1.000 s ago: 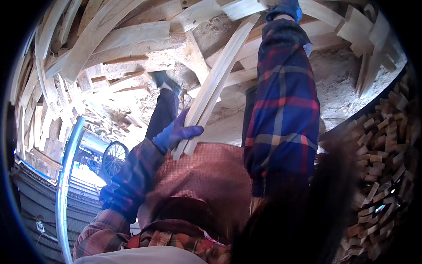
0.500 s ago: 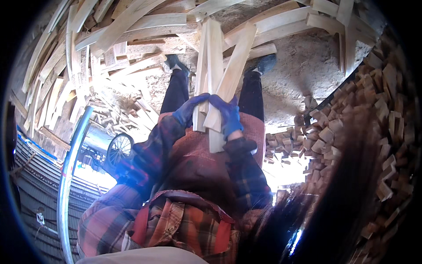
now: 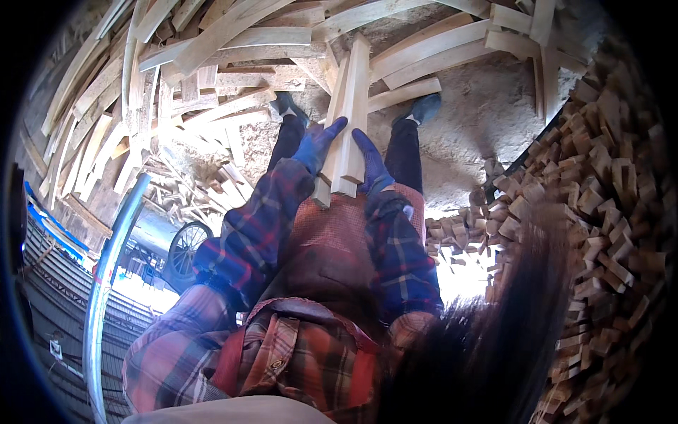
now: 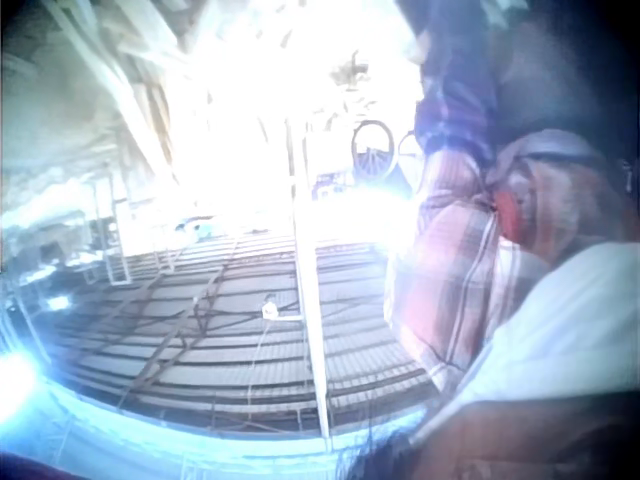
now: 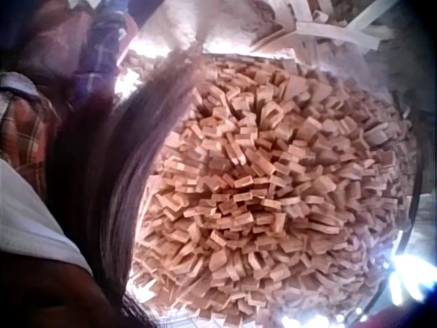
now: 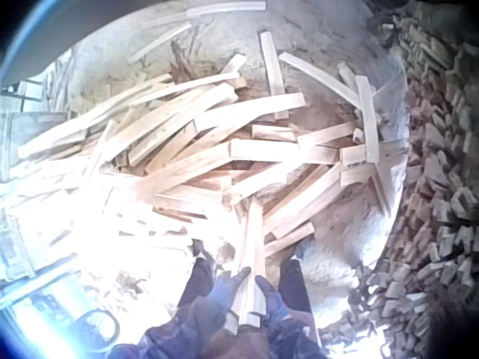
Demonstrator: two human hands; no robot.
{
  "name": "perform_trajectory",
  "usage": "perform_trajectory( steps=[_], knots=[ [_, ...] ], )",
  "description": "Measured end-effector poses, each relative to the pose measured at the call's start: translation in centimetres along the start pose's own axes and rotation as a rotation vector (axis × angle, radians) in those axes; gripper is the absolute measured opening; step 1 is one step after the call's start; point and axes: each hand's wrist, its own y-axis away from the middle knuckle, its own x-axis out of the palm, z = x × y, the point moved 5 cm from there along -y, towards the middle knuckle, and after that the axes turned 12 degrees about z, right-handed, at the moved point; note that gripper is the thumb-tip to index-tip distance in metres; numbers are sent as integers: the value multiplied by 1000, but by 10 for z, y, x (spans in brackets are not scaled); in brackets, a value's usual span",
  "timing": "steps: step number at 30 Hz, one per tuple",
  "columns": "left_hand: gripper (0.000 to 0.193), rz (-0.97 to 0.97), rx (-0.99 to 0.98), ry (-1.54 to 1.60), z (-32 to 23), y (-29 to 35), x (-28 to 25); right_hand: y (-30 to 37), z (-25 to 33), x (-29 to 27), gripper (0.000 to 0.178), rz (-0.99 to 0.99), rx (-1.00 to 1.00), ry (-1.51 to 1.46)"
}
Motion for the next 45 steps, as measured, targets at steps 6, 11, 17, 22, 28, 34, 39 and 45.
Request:
perform_trajectory(
  steps=[6,11,17,22,28,34,39,45],
  knots=[
    [92,-212,235,-233,11,3,-16,7,-22,23,49,22,-208,-33],
    [58,-53,311,139,5,93,34,107,-36,63,43,159,-137,-92],
    [58,-62,752,300,-148,253,61,210,35,230,37,369,-409,295],
    [48,242,1365,41,-273,388,138,440,123,370,43,406,-878,623],
    [37,47,1163,-174,-204,393,27,701,176,523,32,632,-1625,552],
    [31,-150,1027,-555,-19,337,-87,836,265,587,31,1247,-1667,620],
    [24,-200,1005,-174,23,343,-85,526,231,509,17,761,-1227,935],
    [36,-283,751,-69,40,325,-85,206,29,245,20,76,-275,733]
  ],
)
